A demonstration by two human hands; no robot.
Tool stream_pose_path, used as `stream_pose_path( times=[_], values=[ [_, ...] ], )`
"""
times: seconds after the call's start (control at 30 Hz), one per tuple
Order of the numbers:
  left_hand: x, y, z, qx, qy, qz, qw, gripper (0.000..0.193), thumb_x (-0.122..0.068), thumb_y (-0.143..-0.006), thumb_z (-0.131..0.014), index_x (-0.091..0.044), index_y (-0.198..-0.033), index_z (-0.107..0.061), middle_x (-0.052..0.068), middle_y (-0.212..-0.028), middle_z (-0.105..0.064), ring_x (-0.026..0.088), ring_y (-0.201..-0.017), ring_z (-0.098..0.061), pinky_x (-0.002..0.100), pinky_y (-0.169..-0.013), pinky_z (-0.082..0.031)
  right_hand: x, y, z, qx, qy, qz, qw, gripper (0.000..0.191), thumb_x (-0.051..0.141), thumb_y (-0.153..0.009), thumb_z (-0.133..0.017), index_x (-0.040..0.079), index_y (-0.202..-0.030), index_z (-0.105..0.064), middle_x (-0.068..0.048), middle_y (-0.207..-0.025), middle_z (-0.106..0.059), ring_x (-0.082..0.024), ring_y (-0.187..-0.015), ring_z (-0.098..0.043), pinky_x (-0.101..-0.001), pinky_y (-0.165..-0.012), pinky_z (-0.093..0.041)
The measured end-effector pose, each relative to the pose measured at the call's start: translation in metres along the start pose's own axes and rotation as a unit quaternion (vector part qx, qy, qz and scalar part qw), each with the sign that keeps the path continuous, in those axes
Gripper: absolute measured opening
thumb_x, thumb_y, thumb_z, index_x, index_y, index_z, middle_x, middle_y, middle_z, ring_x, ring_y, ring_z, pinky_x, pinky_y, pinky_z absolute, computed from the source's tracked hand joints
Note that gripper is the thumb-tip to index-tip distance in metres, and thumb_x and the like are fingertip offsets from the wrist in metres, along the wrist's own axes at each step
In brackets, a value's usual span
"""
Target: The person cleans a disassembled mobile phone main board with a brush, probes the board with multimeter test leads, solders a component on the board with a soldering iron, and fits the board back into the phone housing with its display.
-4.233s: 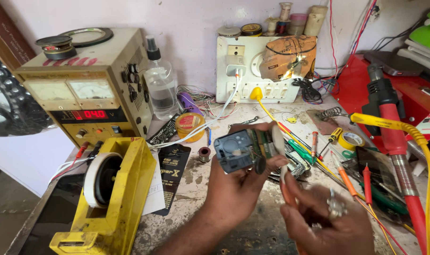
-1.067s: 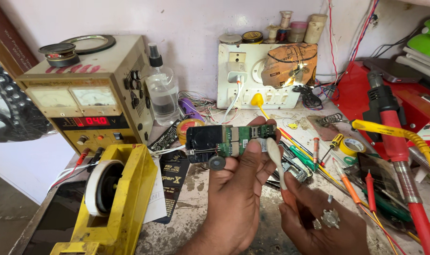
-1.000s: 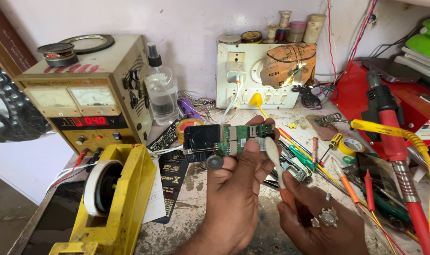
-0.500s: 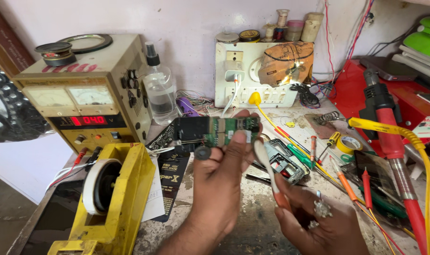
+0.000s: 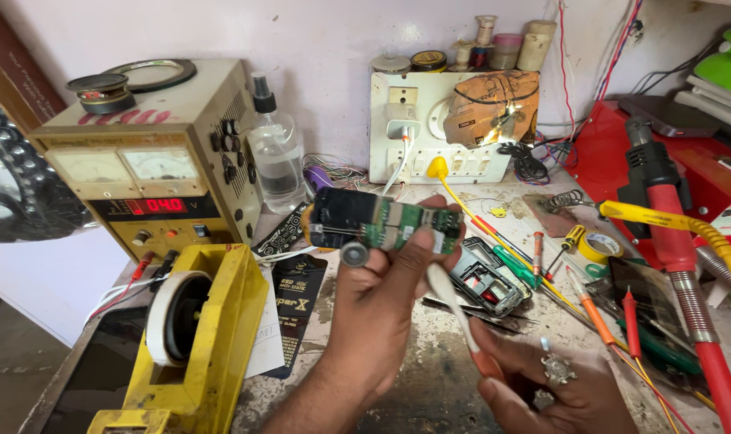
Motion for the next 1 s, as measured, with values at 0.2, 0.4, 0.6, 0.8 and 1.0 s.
stream_pose_path(
  times=[0.2, 0.4, 0.6, 0.8, 1.0],
  values=[
    [-0.003, -0.005, 0.003, 0.038, 0.018, 0.019, 0.999, 0.025, -0.006, -0.107, -0.060, 0.011, -0.125, -0.063, 0.019, -0.115, -0.072, 0.027, -0.104, -0.074, 0.047, -0.101, -0.058, -0.016, 0.007, 0.014, -0.131, -0.157, -0.091, 0.975, 0.052, -0.005, -0.084, -0.077, 0.000, -0.136, -0.072, -0.011, -0.089, -0.081, -0.006, -0.070, -0.067, -0.0210, -0.058, -0.053],
    [-0.002, -0.001, 0.002, 0.045, 0.064, 0.029, 0.996, 0.033, -0.005, -0.102, -0.056, -0.003, -0.134, -0.062, 0.017, -0.128, -0.068, 0.025, -0.111, -0.071, 0.048, -0.100, -0.059, -0.008, -0.001, 0.018, -0.192, -0.081, -0.130, 0.969, 0.060, -0.008, -0.076, -0.074, 0.000, -0.135, -0.065, -0.011, -0.094, -0.078, -0.009, -0.075, -0.070, -0.0248, -0.065, -0.059],
    [0.008, 0.008, -0.013, 0.073, 0.039, -0.014, 0.996, 0.033, -0.007, -0.104, -0.057, 0.003, -0.135, -0.057, 0.014, -0.140, -0.065, 0.023, -0.123, -0.065, 0.046, -0.102, -0.056, 0.001, -0.005, -0.002, -0.140, -0.062, -0.138, 0.978, 0.065, -0.006, -0.081, -0.078, 0.004, -0.145, -0.067, -0.007, -0.088, -0.075, -0.004, -0.071, -0.071, -0.0202, -0.061, -0.059],
    [0.030, 0.022, -0.025, 0.029, 0.030, 0.000, 0.999, 0.043, -0.011, -0.103, -0.056, 0.001, -0.145, -0.054, 0.011, -0.134, -0.066, 0.017, -0.122, -0.064, 0.037, -0.106, -0.054, -0.001, -0.003, -0.014, -0.166, -0.077, -0.124, 0.975, 0.064, -0.004, -0.080, -0.080, 0.003, -0.142, -0.067, -0.008, -0.095, -0.078, -0.003, -0.074, -0.065, -0.0175, -0.055, -0.050],
    [0.034, 0.024, -0.024, 0.034, -0.019, -0.030, 0.999, 0.047, -0.011, -0.105, -0.056, 0.001, -0.150, -0.050, 0.012, -0.129, -0.068, 0.014, -0.115, -0.062, 0.032, -0.098, -0.053, -0.019, 0.005, -0.030, -0.120, -0.193, -0.229, 0.947, 0.078, -0.001, -0.090, -0.076, 0.008, -0.161, -0.048, -0.013, -0.089, -0.082, -0.011, -0.078, -0.076, -0.0218, -0.065, -0.056]
  ],
)
Point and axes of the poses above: each hand's wrist, its own y-axis away from the middle knuckle, its own z-axis out of the back of the hand, x = y × z, the point moved 4 cm from there along -y, towards the middle knuckle
